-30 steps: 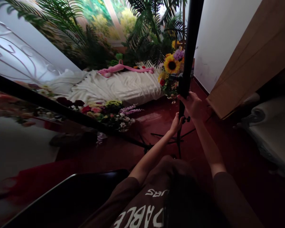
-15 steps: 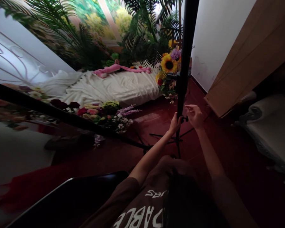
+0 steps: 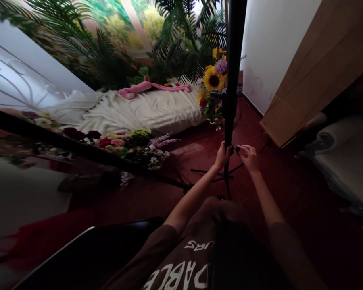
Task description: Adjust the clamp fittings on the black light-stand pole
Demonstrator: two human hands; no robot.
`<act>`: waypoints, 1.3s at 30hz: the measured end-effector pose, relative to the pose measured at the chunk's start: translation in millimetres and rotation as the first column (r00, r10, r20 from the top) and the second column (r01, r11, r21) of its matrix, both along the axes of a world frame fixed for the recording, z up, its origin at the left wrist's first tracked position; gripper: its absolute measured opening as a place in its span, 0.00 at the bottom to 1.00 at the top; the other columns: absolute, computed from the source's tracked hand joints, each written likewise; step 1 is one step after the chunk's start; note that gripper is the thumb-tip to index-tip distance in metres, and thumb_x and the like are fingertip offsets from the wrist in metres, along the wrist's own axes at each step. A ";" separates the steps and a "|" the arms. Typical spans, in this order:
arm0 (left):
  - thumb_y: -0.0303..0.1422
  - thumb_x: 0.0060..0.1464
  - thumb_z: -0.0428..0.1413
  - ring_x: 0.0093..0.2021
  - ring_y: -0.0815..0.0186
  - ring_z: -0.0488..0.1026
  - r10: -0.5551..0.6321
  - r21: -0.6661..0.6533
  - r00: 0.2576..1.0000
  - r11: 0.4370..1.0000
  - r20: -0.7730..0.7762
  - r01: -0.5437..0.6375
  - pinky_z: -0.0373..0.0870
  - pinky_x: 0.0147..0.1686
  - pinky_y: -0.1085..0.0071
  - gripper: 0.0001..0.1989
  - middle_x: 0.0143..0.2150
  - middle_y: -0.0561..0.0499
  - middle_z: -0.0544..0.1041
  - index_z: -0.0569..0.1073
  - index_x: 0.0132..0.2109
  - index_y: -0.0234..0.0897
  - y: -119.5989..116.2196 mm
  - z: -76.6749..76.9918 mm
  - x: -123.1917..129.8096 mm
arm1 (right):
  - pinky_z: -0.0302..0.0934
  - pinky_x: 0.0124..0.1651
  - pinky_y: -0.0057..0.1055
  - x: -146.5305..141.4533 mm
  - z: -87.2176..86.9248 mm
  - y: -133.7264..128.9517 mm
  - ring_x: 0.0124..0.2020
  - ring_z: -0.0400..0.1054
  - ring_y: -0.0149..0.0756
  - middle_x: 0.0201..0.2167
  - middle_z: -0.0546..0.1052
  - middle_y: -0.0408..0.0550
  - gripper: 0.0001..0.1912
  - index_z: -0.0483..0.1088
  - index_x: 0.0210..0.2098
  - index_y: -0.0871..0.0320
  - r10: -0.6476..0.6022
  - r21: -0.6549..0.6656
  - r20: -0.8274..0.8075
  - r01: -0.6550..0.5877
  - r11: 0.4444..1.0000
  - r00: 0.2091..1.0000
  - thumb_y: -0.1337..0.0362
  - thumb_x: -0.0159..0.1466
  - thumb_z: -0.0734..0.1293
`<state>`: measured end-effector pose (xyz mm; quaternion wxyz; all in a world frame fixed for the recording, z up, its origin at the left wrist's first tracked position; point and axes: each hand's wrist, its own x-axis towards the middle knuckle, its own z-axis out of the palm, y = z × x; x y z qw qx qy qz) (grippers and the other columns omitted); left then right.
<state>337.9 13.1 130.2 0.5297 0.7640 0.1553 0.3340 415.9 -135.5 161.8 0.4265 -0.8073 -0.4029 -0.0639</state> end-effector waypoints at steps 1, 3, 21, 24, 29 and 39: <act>0.38 0.64 0.50 0.40 0.66 0.75 0.000 0.002 1.000 1.000 -0.001 0.000 0.70 0.43 0.70 0.13 0.43 0.45 0.77 0.65 0.52 0.38 0.1 0.3 -0.2 | 0.71 0.44 0.41 1.4 0.1 2.6 0.49 0.68 0.46 0.47 0.76 0.54 0.20 0.77 0.51 0.49 -0.015 0.022 -0.005 0.016 1.000 1.000 0.47 0.66 0.65; 0.38 0.64 0.50 0.39 0.66 0.74 -0.006 0.002 1.000 1.000 -0.007 0.006 0.70 0.42 0.70 0.13 0.42 0.45 0.77 0.65 0.53 0.38 0.4 1.2 -0.9 | 0.69 0.40 0.38 5.8 0.9 7.3 0.47 0.69 0.46 0.45 0.78 0.54 0.21 0.79 0.45 0.52 -0.020 0.058 -0.040 0.023 0.998 0.999 0.45 0.64 0.66; 0.39 0.65 0.49 0.39 0.65 0.76 -0.012 0.024 0.999 1.000 -0.048 0.013 0.70 0.42 0.70 0.14 0.42 0.45 0.77 0.64 0.53 0.38 1.2 2.1 -1.4 | 0.32 0.11 0.21 5.8 9.9 45.5 0.08 0.40 0.19 0.07 0.55 0.33 0.21 0.65 0.18 0.58 0.114 0.126 -0.991 0.192 0.973 0.072 0.54 0.63 0.68; 0.39 0.65 0.49 0.39 0.65 0.76 -0.004 0.029 0.998 1.000 -0.068 0.006 0.70 0.42 0.71 0.14 0.42 0.45 0.77 0.65 0.53 0.38 1.5 2.1 -2.0 | 0.32 0.09 0.20 6.2 15.0 49.1 0.07 0.35 0.20 0.04 0.48 0.32 0.26 0.53 0.15 0.55 0.206 0.187 -0.972 0.156 0.970 -0.116 0.57 0.67 0.61; 0.40 0.64 0.50 0.42 0.63 0.77 0.006 0.049 0.991 0.999 -0.131 0.001 0.70 0.42 0.70 0.15 0.43 0.44 0.78 0.66 0.54 0.38 2.3 8.8 -6.1 | 0.35 0.10 0.18 4.0 23.2 49.9 0.07 0.36 0.21 0.05 0.48 0.31 0.24 0.47 0.17 0.53 0.268 0.230 -0.942 0.190 0.954 -0.202 0.62 0.69 0.56; 0.48 0.66 0.44 0.53 0.63 0.74 0.051 -0.116 0.991 0.991 -0.122 -0.066 0.67 0.56 0.65 0.23 0.54 0.41 0.76 0.70 0.55 0.37 3.7 -32.0 -56.3 | 0.35 0.11 0.18 -49.5 -21.7 52.1 0.08 0.38 0.23 0.08 0.49 0.33 0.18 0.43 0.19 0.54 0.291 0.146 -0.926 0.483 0.863 -0.241 0.68 0.64 0.53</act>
